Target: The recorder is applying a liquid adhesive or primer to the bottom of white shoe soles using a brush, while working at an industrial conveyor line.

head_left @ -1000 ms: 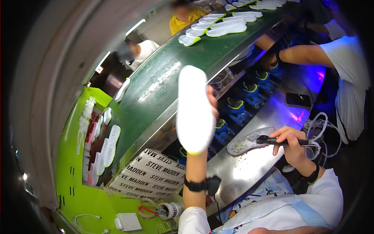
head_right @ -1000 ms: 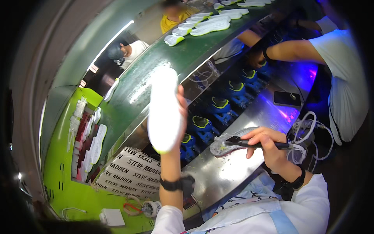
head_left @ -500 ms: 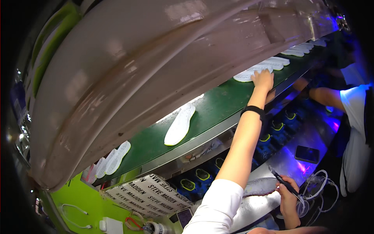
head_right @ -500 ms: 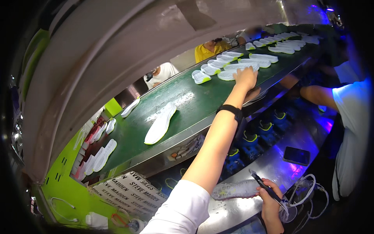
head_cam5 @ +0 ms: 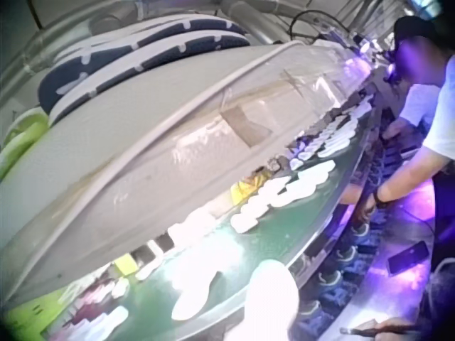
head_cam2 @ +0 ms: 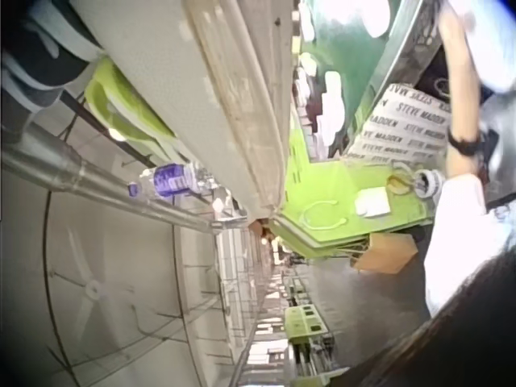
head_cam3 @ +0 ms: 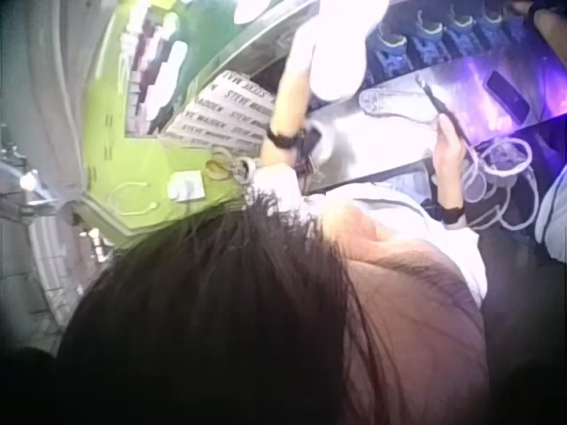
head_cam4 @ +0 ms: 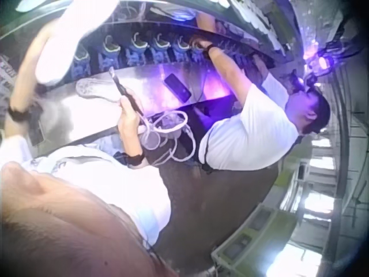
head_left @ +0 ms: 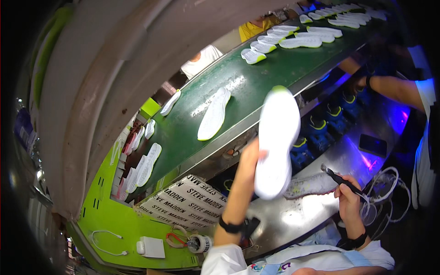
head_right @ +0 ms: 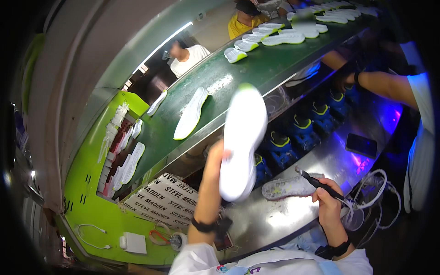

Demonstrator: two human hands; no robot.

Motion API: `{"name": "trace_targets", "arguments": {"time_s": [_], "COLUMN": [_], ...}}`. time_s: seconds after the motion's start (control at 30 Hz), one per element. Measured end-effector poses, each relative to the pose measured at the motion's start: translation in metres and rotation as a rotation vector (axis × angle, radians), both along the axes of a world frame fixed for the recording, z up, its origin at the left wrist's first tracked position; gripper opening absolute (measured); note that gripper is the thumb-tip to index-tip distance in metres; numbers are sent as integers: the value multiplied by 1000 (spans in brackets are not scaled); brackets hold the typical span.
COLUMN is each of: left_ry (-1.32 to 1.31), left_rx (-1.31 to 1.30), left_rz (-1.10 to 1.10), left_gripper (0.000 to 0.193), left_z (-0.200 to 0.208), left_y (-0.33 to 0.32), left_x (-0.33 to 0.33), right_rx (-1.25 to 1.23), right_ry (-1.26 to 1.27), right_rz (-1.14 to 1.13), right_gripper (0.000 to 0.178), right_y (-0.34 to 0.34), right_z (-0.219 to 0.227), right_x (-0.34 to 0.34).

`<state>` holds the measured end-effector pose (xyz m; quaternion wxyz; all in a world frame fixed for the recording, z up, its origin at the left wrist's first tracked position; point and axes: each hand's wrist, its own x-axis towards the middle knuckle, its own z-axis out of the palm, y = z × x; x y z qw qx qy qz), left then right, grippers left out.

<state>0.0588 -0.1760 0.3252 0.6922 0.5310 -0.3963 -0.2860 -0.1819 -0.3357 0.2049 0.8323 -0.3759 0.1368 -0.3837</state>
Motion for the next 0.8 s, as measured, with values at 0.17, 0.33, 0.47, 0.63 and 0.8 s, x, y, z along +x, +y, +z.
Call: {"name": "trace_targets", "arguments": {"time_s": [0.17, 0.33, 0.47, 0.63, 0.8], "left_ry": [935, 1286, 1233, 1300, 1038], "left_rx": [-165, -341, -504, -807, -385], "left_rz": [2, 70, 58, -299, -226], "left_gripper": [62, 60, 55, 59, 70], "left_z": [-179, -205, -203, -193, -188], "left_y": [63, 46, 54, 51, 62], "left_x": [-90, -111, -108, -90, -63], "right_rx": [-507, -999, -831, -1102, -1114], "right_ry": [345, 180, 242, 49, 125], "right_rz": [697, 331, 638, 818, 920], "right_gripper": [21, 19, 20, 22, 25], "right_y": [39, 69, 84, 91, 73], "right_z": [43, -1, 2, 12, 21], "right_x": [7, 40, 38, 39, 48]}}
